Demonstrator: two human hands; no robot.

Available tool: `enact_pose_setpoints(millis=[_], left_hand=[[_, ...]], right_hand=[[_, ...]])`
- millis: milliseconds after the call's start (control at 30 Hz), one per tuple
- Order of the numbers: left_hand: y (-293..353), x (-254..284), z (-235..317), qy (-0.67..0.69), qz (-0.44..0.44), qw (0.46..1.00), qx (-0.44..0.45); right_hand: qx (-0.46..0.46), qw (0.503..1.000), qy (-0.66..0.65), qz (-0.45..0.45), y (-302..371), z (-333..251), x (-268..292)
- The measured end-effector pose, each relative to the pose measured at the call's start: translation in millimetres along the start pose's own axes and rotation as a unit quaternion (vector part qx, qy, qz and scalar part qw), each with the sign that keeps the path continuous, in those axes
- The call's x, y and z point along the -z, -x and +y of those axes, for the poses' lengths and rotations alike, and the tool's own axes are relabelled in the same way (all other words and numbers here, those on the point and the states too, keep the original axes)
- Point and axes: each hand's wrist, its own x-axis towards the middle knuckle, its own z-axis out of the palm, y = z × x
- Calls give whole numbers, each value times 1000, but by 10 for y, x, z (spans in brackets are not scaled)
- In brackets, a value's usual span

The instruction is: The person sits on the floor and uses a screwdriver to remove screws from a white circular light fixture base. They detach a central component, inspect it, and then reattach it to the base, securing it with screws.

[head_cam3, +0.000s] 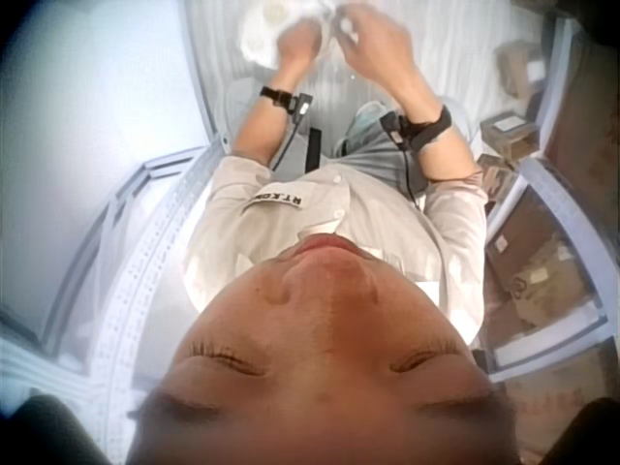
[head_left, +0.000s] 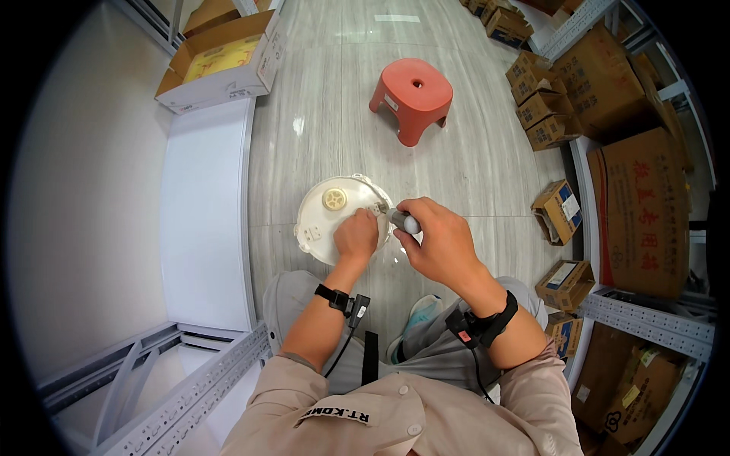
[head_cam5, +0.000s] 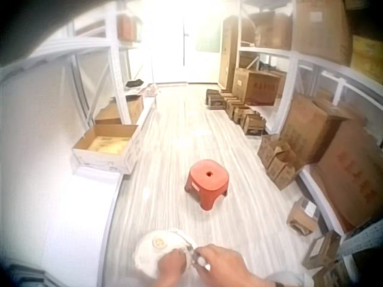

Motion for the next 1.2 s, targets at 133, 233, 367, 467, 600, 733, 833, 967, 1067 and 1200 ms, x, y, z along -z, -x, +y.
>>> enact_pose_setpoints(millis=[133,233,367,467,600,733,833,967,1067,1200], left_hand=[[-78,-66,-136,116,-2,993,-23],[-191,-165,-311,393,-14,919,-6],[-237,164,-80,726,-236,613,204],[-169,290,70,801,-239,496,235],[-181,220,8,804,-271,479,227],[-144,223,45,798,-258,488,241],[-141,245,54,773,-220,522,286],[-195,95,-259,724,-172,624,239],[-190,50,-331,671,-126,692,234],[-197,90,-413,601,-139,761,202]], right_hand=[[-4,1000,-3,24,12,-41,22],[-49,995,-54,61,-11,-148,-11],[-84,988,-77,108,80,-143,62],[-82,981,-93,149,112,-190,73],[-74,981,-88,155,146,-275,75],[-70,985,-78,134,174,-328,58],[-62,988,-74,123,150,-391,23],[-53,992,-73,94,117,-522,-94],[-37,994,-65,80,115,-580,-181],[-20,997,-47,64,53,-609,-251]])
